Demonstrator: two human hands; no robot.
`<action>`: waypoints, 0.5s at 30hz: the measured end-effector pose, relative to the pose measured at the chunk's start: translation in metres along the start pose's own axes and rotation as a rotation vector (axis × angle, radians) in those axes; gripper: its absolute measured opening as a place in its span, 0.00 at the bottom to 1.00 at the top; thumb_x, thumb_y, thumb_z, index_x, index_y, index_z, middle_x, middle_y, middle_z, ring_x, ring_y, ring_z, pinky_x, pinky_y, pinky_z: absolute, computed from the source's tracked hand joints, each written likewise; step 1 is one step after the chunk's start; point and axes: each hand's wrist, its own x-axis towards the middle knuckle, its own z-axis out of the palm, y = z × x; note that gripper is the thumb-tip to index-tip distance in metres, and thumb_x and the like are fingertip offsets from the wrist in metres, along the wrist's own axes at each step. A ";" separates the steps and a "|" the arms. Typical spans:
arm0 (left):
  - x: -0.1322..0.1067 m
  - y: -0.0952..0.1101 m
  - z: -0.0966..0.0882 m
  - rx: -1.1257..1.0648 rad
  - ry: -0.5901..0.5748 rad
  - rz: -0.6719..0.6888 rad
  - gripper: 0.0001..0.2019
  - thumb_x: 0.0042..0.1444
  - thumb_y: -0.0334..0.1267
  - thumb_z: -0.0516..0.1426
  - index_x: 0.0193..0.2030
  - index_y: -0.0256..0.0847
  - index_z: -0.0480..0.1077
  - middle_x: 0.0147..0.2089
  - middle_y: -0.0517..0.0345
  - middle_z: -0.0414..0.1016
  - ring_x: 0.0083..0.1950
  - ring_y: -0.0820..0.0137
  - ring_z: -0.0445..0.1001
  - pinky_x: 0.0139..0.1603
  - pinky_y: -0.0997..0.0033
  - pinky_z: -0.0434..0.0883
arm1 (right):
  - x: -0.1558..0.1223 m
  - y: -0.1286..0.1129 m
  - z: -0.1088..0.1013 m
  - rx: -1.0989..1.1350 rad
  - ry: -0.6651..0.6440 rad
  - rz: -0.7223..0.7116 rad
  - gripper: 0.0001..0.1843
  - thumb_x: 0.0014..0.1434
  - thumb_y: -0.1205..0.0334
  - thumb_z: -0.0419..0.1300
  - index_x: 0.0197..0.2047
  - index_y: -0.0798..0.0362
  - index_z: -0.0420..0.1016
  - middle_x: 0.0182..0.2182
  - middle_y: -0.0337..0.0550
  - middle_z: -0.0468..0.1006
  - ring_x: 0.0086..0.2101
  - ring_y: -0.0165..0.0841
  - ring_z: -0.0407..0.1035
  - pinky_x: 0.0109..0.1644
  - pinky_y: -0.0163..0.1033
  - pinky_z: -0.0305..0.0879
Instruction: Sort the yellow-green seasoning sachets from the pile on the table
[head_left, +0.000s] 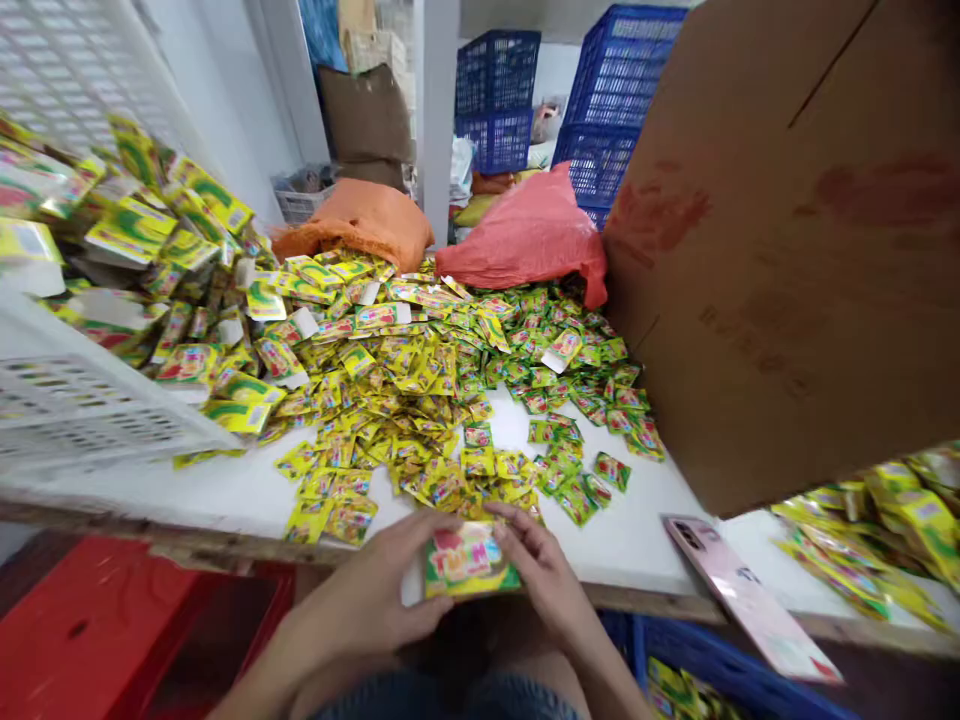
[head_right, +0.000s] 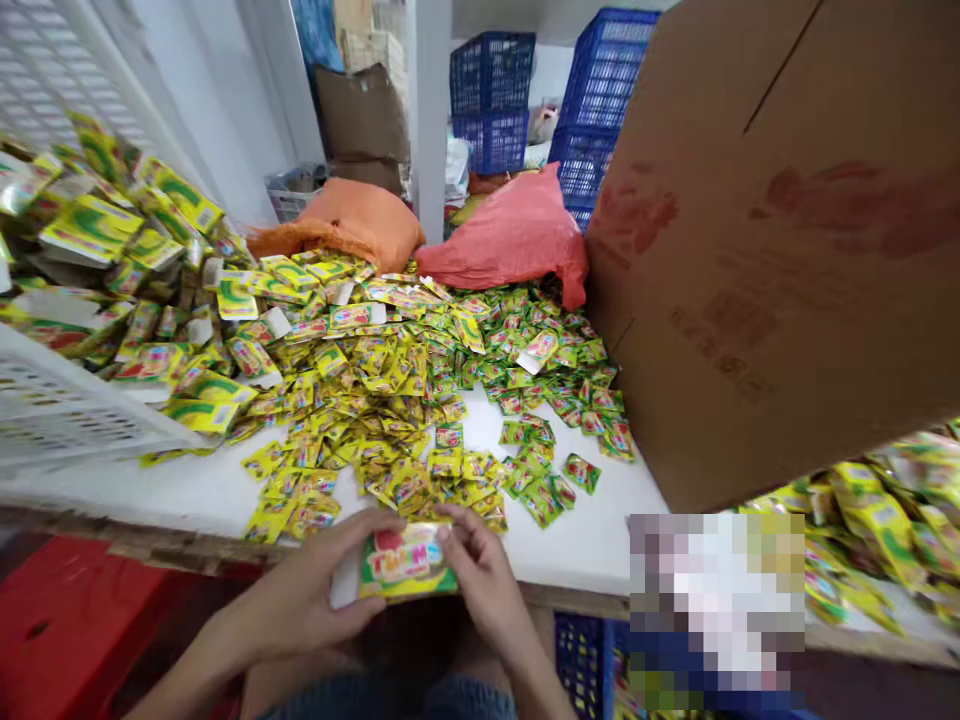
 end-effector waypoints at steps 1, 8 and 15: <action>0.000 -0.003 0.004 -0.079 0.041 0.018 0.28 0.45 0.29 0.59 0.53 0.51 0.59 0.55 0.55 0.65 0.54 0.61 0.64 0.55 0.60 0.61 | -0.001 0.003 0.000 0.054 0.028 0.020 0.16 0.47 0.53 0.65 0.38 0.52 0.73 0.30 0.37 0.77 0.32 0.33 0.70 0.33 0.34 0.64; 0.020 -0.031 0.048 -0.888 0.480 0.062 0.38 0.40 0.41 0.64 0.58 0.45 0.53 0.55 0.47 0.65 0.55 0.56 0.65 0.52 0.59 0.65 | -0.003 0.031 0.033 0.368 0.207 0.035 0.17 0.49 0.50 0.62 0.40 0.48 0.68 0.37 0.39 0.76 0.39 0.35 0.70 0.38 0.37 0.65; 0.041 -0.077 0.047 -1.017 0.859 -0.126 0.23 0.42 0.40 0.63 0.46 0.35 0.67 0.34 0.54 0.76 0.37 0.66 0.75 0.44 0.66 0.69 | 0.063 0.020 0.006 -0.648 0.203 -0.216 0.22 0.53 0.42 0.51 0.31 0.53 0.71 0.28 0.42 0.74 0.30 0.34 0.67 0.34 0.37 0.62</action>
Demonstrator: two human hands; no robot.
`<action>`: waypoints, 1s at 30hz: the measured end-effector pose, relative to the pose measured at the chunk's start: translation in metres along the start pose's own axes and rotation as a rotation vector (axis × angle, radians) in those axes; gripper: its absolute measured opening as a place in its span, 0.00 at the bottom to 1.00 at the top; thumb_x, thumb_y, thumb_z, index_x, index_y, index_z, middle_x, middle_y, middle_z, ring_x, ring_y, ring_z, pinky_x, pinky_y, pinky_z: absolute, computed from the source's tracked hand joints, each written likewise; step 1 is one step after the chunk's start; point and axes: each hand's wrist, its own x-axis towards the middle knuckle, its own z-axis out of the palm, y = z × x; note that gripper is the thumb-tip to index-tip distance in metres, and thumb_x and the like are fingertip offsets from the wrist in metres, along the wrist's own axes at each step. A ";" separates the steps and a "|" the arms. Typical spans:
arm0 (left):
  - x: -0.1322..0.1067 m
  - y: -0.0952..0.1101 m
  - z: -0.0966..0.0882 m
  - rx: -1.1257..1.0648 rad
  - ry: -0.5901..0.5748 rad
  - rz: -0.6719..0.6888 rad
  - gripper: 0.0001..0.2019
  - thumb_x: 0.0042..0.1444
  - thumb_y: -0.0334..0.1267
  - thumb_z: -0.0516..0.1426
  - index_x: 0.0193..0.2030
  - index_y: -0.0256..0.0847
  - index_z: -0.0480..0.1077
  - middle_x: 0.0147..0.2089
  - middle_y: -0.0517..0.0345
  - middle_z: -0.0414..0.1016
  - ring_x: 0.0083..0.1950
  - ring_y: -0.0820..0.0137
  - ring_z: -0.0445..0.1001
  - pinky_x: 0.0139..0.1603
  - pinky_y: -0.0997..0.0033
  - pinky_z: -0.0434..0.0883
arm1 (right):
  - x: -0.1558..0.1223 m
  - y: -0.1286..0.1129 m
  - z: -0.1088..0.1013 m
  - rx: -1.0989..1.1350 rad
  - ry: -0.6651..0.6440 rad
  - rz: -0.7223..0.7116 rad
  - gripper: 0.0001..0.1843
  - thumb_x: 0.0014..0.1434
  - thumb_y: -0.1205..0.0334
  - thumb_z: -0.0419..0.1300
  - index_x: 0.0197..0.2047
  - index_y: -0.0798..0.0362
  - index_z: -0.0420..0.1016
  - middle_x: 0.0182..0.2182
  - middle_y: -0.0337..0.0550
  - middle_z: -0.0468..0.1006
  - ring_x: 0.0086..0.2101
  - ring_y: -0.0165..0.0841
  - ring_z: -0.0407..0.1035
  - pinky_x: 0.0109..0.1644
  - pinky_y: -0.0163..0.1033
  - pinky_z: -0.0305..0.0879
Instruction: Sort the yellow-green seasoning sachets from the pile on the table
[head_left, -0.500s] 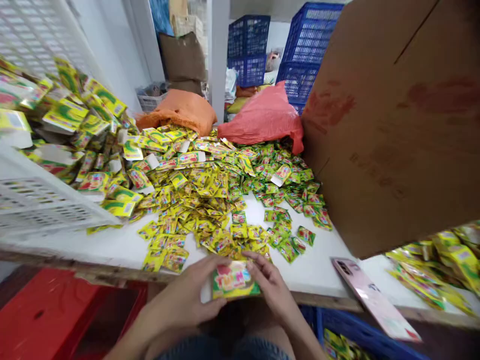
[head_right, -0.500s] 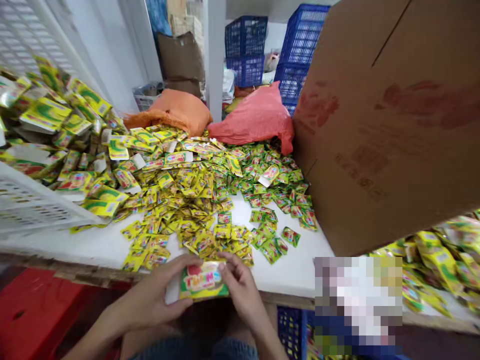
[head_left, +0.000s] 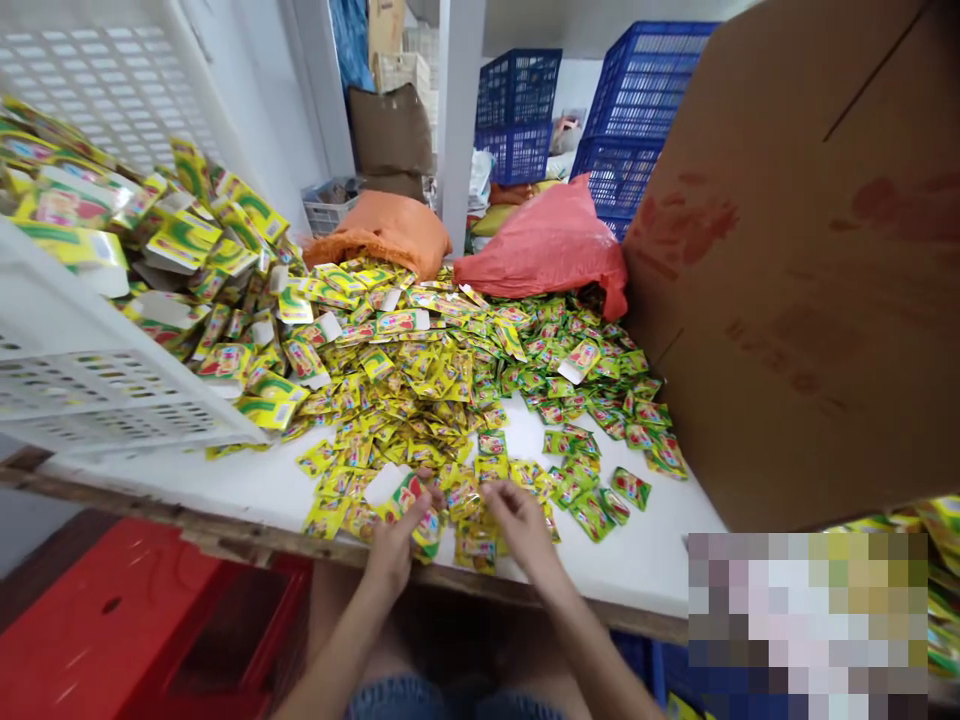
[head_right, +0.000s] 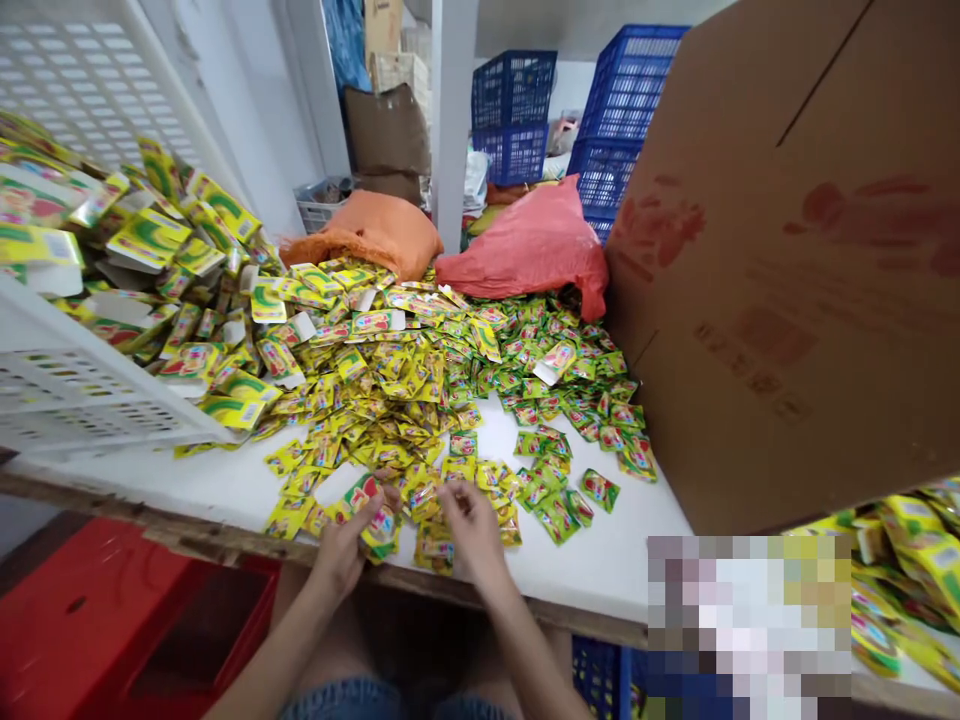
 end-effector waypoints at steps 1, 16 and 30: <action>0.005 -0.001 -0.006 0.009 0.023 0.026 0.23 0.41 0.40 0.64 0.46 0.35 0.67 0.32 0.56 0.76 0.35 0.67 0.75 0.42 0.67 0.70 | 0.017 0.005 -0.009 -0.097 0.056 -0.005 0.22 0.53 0.42 0.51 0.32 0.53 0.72 0.28 0.43 0.74 0.30 0.36 0.67 0.35 0.39 0.61; 0.006 -0.005 -0.025 0.396 -0.147 0.179 0.16 0.48 0.40 0.58 0.42 0.35 0.67 0.37 0.52 0.74 0.40 0.64 0.72 0.47 0.65 0.65 | 0.082 0.032 -0.046 -0.133 0.075 -0.037 0.26 0.47 0.47 0.58 0.46 0.52 0.64 0.18 0.31 0.62 0.19 0.28 0.56 0.23 0.32 0.52; 0.002 0.000 -0.023 0.407 -0.203 0.171 0.16 0.48 0.41 0.59 0.43 0.35 0.66 0.35 0.52 0.74 0.38 0.64 0.72 0.44 0.66 0.67 | 0.123 0.039 -0.026 0.174 0.027 0.065 0.34 0.36 0.48 0.65 0.46 0.51 0.60 0.25 0.36 0.70 0.21 0.28 0.64 0.22 0.32 0.59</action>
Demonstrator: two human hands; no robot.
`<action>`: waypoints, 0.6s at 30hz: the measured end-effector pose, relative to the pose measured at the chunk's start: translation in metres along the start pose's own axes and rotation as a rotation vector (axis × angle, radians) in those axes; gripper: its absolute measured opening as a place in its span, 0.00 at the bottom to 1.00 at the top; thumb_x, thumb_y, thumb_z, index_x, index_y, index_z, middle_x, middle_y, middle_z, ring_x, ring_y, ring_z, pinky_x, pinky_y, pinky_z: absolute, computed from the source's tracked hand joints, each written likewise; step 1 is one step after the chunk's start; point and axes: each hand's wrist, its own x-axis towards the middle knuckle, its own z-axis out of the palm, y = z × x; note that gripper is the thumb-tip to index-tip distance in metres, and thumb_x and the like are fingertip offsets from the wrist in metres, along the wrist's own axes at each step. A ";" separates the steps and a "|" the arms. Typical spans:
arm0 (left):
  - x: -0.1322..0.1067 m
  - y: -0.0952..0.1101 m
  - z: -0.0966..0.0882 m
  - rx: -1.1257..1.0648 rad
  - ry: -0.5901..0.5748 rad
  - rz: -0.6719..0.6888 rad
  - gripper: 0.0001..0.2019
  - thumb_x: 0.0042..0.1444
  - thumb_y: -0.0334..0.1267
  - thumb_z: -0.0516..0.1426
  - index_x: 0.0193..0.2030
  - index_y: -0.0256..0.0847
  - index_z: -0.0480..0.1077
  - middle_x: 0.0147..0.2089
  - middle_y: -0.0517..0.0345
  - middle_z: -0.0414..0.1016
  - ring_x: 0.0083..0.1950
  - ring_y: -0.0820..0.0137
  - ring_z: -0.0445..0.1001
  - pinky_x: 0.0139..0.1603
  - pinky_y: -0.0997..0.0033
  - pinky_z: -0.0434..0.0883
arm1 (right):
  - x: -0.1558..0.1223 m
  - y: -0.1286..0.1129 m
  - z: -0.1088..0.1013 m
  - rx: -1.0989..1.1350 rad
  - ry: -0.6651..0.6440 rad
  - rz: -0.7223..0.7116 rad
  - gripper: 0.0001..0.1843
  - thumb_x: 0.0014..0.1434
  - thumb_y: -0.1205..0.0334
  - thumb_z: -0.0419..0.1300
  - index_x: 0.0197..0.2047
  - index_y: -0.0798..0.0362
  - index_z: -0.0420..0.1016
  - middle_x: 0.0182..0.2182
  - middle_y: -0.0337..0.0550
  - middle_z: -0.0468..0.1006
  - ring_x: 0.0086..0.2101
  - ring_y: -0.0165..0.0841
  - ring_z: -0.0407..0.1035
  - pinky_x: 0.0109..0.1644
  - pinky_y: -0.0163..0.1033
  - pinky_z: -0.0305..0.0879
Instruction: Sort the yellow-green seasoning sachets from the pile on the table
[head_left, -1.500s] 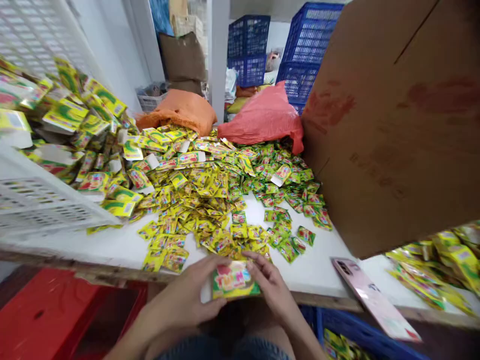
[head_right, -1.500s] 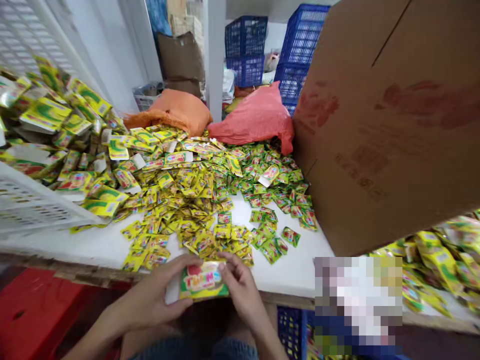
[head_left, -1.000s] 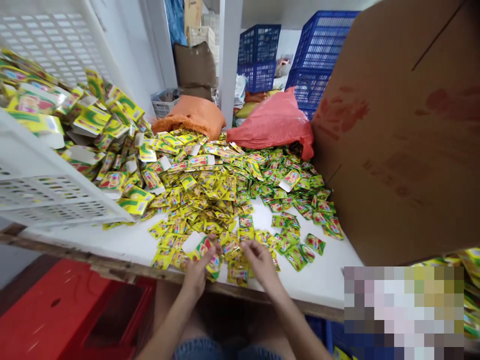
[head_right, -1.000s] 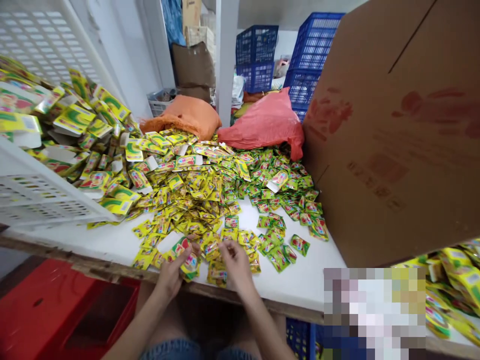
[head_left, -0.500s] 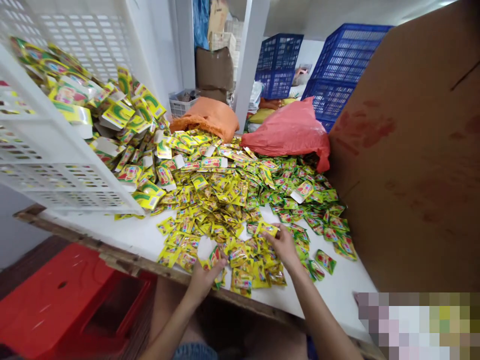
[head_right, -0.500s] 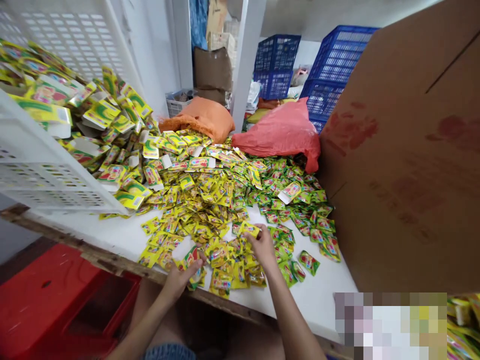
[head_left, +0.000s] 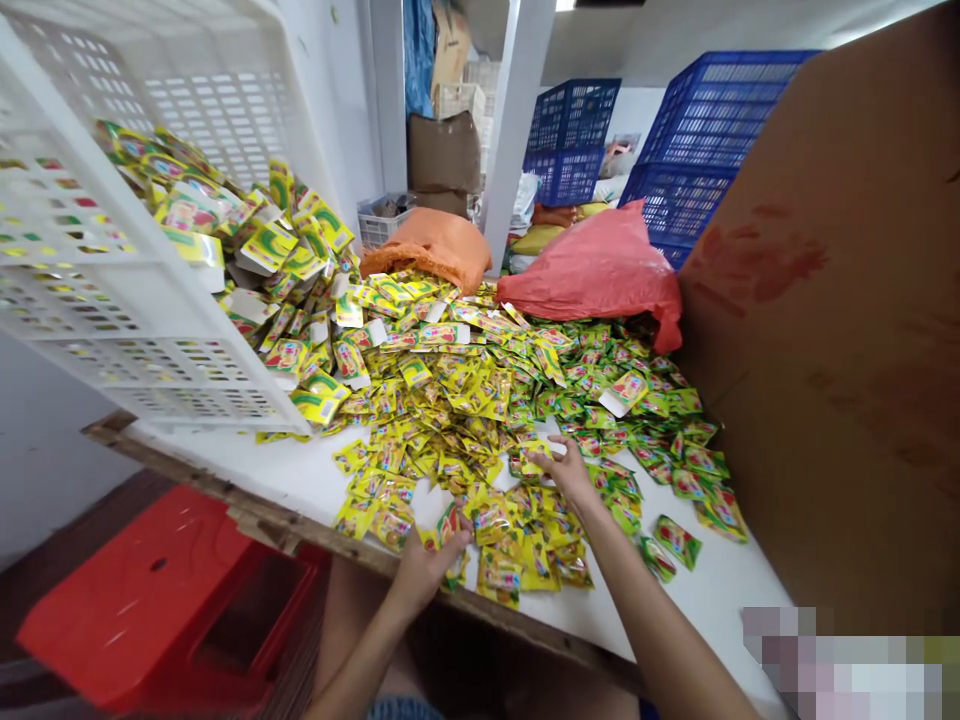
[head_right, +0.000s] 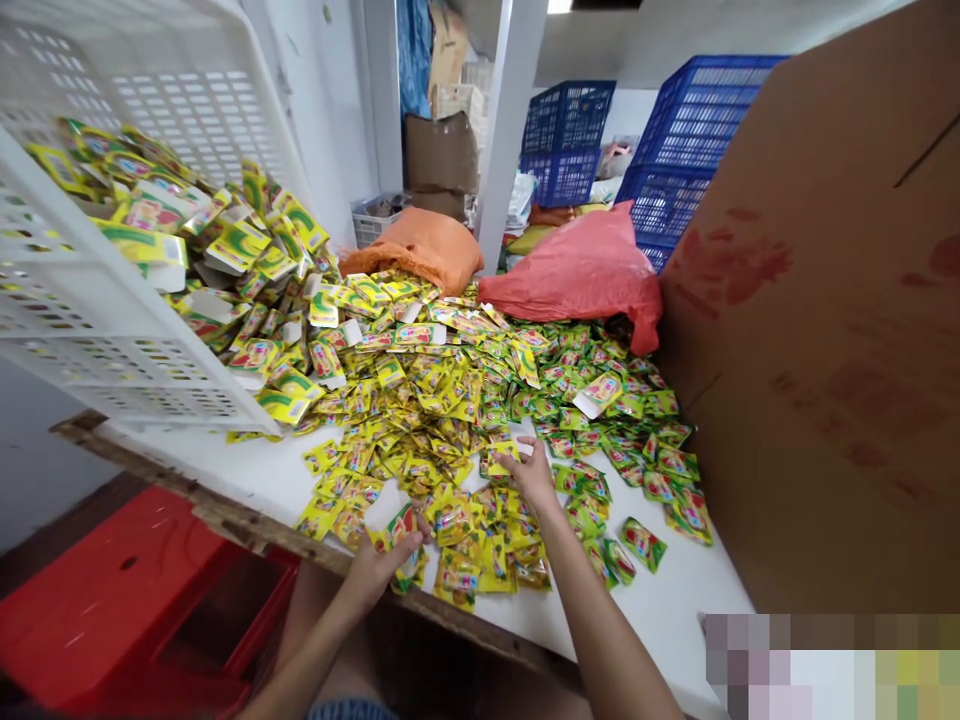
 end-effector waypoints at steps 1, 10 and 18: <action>0.000 0.000 0.000 -0.003 -0.001 -0.005 0.17 0.48 0.41 0.59 0.43 0.35 0.66 0.35 0.52 0.74 0.38 0.64 0.72 0.44 0.66 0.67 | 0.000 0.000 -0.001 -0.003 0.001 0.002 0.35 0.36 0.48 0.66 0.46 0.51 0.60 0.28 0.38 0.71 0.24 0.30 0.66 0.24 0.33 0.61; 0.000 0.002 0.000 -0.001 -0.002 0.001 0.13 0.48 0.40 0.59 0.40 0.36 0.70 0.35 0.51 0.74 0.40 0.62 0.72 0.46 0.64 0.66 | 0.003 0.005 0.006 -0.205 0.035 0.052 0.32 0.38 0.47 0.63 0.45 0.53 0.63 0.30 0.42 0.73 0.31 0.37 0.70 0.30 0.37 0.64; 0.002 0.006 0.002 -0.118 -0.064 -0.098 0.21 0.46 0.41 0.61 0.47 0.35 0.68 0.38 0.50 0.76 0.40 0.64 0.72 0.42 0.67 0.68 | 0.006 0.001 0.026 -0.467 0.187 0.151 0.22 0.30 0.56 0.68 0.30 0.55 0.67 0.38 0.58 0.72 0.47 0.53 0.62 0.42 0.50 0.59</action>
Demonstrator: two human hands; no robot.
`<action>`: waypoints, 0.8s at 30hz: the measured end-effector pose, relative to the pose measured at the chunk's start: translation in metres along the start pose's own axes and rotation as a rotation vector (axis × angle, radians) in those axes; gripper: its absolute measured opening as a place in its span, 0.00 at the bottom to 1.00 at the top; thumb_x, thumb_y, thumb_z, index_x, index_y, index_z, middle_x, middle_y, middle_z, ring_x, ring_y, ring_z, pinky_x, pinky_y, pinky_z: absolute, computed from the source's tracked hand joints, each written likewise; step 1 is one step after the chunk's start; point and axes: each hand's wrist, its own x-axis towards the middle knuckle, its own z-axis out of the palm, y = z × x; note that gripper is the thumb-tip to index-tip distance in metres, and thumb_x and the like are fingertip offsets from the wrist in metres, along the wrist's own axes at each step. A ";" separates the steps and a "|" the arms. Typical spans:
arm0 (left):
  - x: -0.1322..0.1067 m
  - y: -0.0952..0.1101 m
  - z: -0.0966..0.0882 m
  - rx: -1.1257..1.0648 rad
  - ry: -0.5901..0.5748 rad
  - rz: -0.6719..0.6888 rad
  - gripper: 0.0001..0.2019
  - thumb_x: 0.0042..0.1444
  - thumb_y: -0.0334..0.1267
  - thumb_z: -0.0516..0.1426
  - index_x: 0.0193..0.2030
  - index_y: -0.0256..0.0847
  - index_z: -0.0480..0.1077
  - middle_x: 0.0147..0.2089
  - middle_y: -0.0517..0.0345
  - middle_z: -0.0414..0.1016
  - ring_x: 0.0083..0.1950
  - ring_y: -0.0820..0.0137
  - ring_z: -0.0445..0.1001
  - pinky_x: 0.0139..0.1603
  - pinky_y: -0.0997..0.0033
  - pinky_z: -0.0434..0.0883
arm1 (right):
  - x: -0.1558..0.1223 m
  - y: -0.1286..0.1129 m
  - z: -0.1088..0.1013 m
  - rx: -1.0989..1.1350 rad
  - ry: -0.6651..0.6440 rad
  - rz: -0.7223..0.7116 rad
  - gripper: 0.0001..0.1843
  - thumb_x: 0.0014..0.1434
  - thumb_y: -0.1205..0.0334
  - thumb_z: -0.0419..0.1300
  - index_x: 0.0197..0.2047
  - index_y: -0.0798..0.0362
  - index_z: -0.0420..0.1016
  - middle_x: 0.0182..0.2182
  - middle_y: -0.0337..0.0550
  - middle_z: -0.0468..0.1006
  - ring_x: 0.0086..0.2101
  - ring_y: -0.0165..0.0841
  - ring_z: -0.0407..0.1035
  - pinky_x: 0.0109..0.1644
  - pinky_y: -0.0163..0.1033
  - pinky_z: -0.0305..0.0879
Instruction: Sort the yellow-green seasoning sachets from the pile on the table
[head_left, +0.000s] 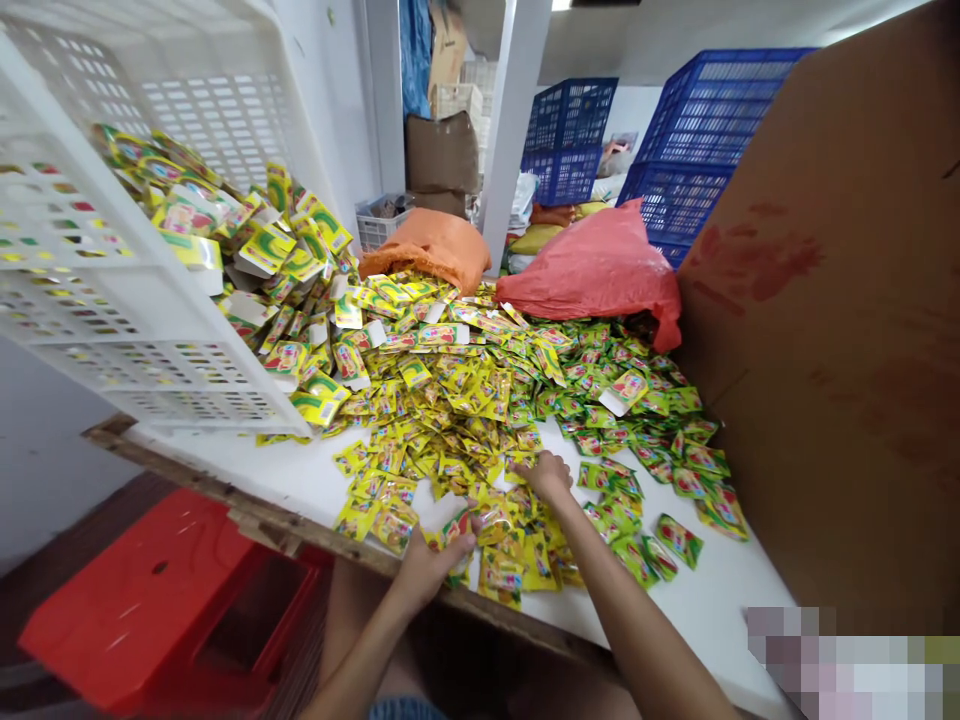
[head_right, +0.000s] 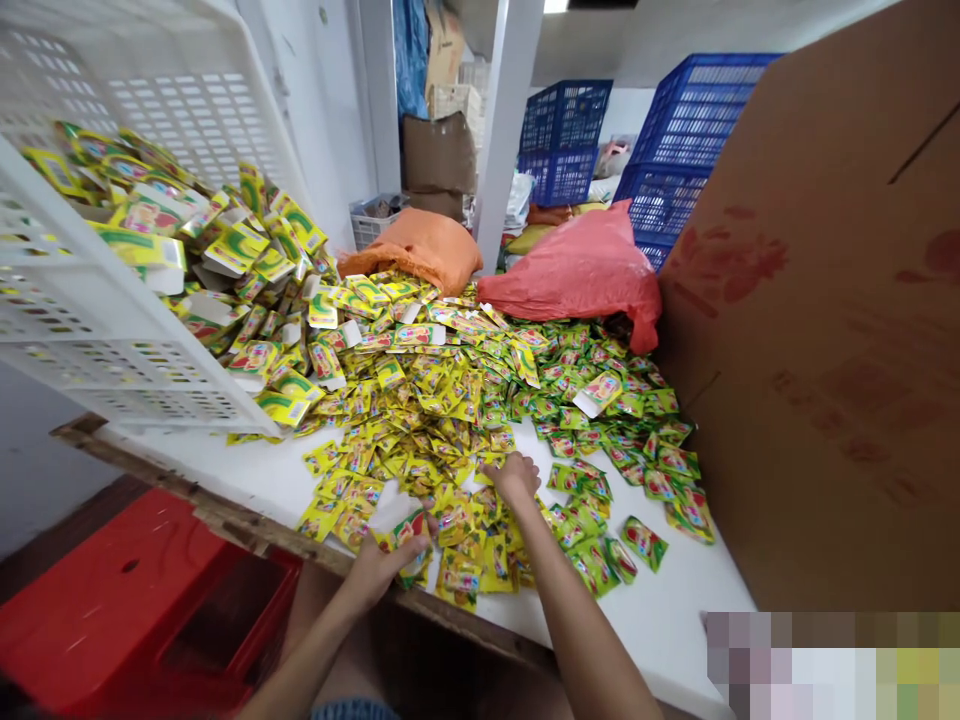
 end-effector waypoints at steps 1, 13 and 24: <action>0.001 0.002 0.001 -0.015 -0.020 -0.011 0.21 0.45 0.41 0.61 0.47 0.36 0.69 0.38 0.50 0.76 0.40 0.64 0.72 0.42 0.68 0.68 | -0.002 -0.004 -0.001 0.008 -0.010 -0.012 0.22 0.31 0.56 0.67 0.30 0.55 0.67 0.36 0.57 0.72 0.45 0.52 0.63 0.42 0.49 0.59; 0.010 0.029 0.035 -0.192 -0.332 -0.274 0.22 0.34 0.39 0.66 0.38 0.34 0.69 0.23 0.60 0.70 0.21 0.74 0.67 0.23 0.74 0.67 | -0.118 -0.065 -0.074 0.290 -0.413 -0.689 0.12 0.59 0.56 0.49 0.46 0.49 0.60 0.34 0.40 0.68 0.33 0.32 0.65 0.36 0.35 0.62; 0.004 0.026 0.042 -0.213 -0.412 -0.359 0.20 0.36 0.37 0.65 0.38 0.36 0.67 0.21 0.63 0.69 0.20 0.74 0.68 0.23 0.74 0.68 | -0.132 -0.060 -0.087 -0.175 -0.541 -0.909 0.14 0.54 0.71 0.50 0.43 0.50 0.64 0.39 0.44 0.68 0.42 0.36 0.63 0.44 0.40 0.61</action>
